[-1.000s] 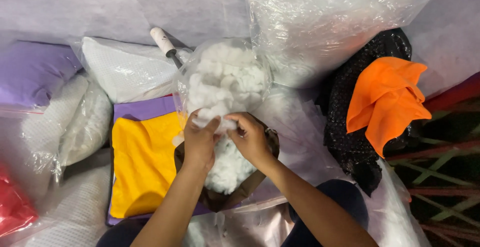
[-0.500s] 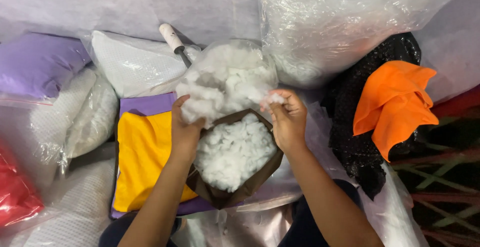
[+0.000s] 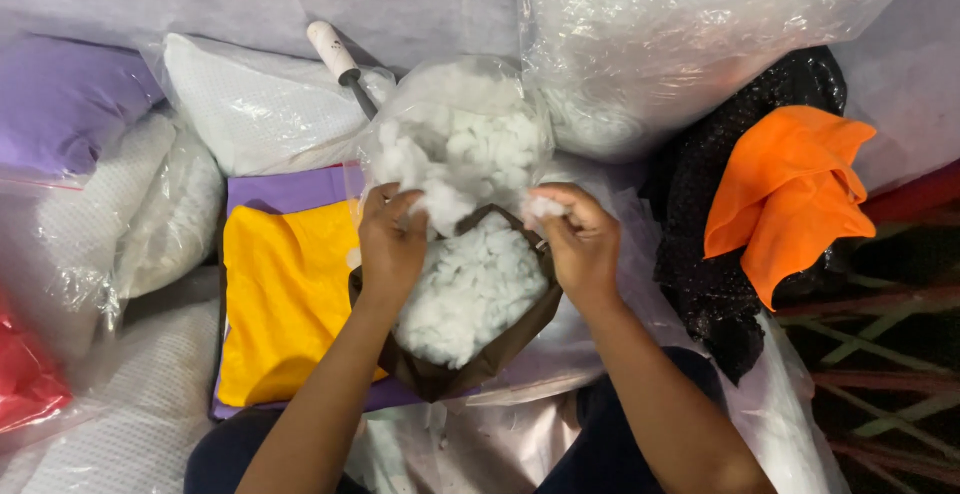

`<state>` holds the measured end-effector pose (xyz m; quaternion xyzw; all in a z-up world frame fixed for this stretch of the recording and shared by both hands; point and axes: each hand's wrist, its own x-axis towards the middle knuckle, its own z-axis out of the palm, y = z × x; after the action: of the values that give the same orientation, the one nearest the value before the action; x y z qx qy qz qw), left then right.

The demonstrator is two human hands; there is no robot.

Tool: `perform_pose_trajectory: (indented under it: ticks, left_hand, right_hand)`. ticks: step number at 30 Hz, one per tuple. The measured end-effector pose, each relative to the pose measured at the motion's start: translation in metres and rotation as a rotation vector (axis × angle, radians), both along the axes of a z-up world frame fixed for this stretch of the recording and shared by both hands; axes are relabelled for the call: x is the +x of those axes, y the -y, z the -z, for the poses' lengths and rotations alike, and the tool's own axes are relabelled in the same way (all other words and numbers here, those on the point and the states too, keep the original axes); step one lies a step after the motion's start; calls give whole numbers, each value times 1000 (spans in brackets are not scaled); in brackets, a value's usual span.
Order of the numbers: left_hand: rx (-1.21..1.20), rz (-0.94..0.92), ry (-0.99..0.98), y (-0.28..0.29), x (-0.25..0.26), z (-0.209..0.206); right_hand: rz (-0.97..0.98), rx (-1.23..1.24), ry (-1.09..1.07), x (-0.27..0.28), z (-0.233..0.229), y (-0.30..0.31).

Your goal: Stuffing a brown pillowcase with white fiberfill material from a plastic bag.

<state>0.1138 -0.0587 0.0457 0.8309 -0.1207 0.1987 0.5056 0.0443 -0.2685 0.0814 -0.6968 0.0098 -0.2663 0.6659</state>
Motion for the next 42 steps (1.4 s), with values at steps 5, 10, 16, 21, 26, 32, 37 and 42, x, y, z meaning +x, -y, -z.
perform_pose_trajectory:
  ticks: [5,10,16,21,26,32,37,42]
  left_hand:
    - [-59,-122,-29,-11,21,23]
    - [-135,-120,-57,-1,16,12]
    - [-129,-63,43,11,4,-7]
    - [-201,27,35,22,-1,3]
    - [-102,65,94,31,-16,-15]
    - [39,-100,106,8,3,2]
    - [-69,-148,62,1,9,7]
    - [-46,-73,81,6,4,6]
  right_hand:
    - [-7,-542,159,-16,26,15]
    - [-31,-1179,116,-27,28,13]
    - [34,-949,145,-22,36,14]
    - [-165,-347,109,4,36,-17]
    - [-138,-236,-178,21,38,-30]
    - [102,-131,-133,10,15,-5]
    - [175,-289,281,-9,9,32]
    - [175,-1081,280,-27,41,21]
